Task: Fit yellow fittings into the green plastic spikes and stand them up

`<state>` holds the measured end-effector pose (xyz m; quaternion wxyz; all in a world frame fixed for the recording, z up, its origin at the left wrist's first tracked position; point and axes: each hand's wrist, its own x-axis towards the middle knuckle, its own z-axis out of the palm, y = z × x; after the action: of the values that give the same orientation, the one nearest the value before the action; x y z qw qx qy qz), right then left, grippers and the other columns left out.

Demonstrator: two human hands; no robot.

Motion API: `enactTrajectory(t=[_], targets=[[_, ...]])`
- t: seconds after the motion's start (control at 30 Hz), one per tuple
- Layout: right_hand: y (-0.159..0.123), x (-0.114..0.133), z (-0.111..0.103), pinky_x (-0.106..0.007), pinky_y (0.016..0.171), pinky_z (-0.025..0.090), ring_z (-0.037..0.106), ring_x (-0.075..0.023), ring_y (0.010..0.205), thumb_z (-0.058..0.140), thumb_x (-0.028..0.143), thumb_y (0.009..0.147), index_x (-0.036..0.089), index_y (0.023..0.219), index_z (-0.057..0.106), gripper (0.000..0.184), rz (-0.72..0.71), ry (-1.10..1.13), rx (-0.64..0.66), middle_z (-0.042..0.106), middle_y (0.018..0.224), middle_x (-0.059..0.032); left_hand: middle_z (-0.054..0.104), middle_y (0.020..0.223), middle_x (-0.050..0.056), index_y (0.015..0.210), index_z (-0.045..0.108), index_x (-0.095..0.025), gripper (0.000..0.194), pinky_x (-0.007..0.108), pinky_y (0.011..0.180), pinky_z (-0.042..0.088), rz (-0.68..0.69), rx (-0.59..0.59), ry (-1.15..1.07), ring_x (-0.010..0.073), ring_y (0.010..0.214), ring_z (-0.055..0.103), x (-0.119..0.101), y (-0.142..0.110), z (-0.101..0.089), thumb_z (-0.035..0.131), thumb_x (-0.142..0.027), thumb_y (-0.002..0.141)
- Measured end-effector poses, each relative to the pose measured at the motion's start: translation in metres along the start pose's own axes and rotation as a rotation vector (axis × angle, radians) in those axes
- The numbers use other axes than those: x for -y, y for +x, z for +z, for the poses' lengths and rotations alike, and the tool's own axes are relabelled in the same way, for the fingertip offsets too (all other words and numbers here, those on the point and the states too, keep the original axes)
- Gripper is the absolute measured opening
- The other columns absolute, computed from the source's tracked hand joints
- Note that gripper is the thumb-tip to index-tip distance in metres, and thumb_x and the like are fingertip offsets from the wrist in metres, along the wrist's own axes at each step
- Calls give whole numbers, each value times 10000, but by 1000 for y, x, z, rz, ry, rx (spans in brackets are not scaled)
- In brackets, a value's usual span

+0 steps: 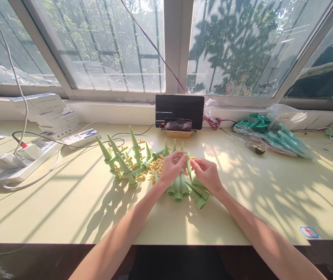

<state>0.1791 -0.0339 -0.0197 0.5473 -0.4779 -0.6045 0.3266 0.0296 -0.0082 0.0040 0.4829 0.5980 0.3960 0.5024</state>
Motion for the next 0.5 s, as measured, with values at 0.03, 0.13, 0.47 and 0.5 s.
enactTrajectory(t=[0.03, 0.13, 0.47, 0.5], targets=[[1, 0, -1, -220, 430, 333, 447, -88, 454, 576, 488, 860, 154, 683, 622, 381, -11, -28, -5, 590, 594, -9, 633, 780, 27, 967, 620, -154, 343, 240, 502, 463, 3, 1, 17, 103, 505, 568, -1, 1, -2, 622, -462, 816], [4, -2, -6, -220, 457, 338, 463, -95, 470, 513, 509, 897, 157, 669, 618, 433, -27, -103, -57, 592, 577, -11, 604, 667, -3, 1001, 605, -173, 342, 233, 485, 429, 15, 4, 126, 104, 486, 525, -2, 3, -8, 591, -471, 833], [13, -8, -14, -240, 518, 388, 535, -127, 506, 463, 542, 908, 162, 669, 627, 477, -3, -182, -163, 611, 592, -24, 662, 739, 9, 930, 672, -204, 267, 273, 641, 444, 187, 203, 738, 145, 616, 570, 4, 6, -21, 521, -415, 868], [13, -8, -14, -241, 523, 390, 538, -129, 508, 462, 540, 909, 163, 670, 627, 476, -2, -186, -161, 613, 593, -24, 668, 765, 14, 941, 679, -205, 269, 276, 652, 447, 198, 211, 758, 146, 625, 573, 5, 6, -21, 518, -409, 870]])
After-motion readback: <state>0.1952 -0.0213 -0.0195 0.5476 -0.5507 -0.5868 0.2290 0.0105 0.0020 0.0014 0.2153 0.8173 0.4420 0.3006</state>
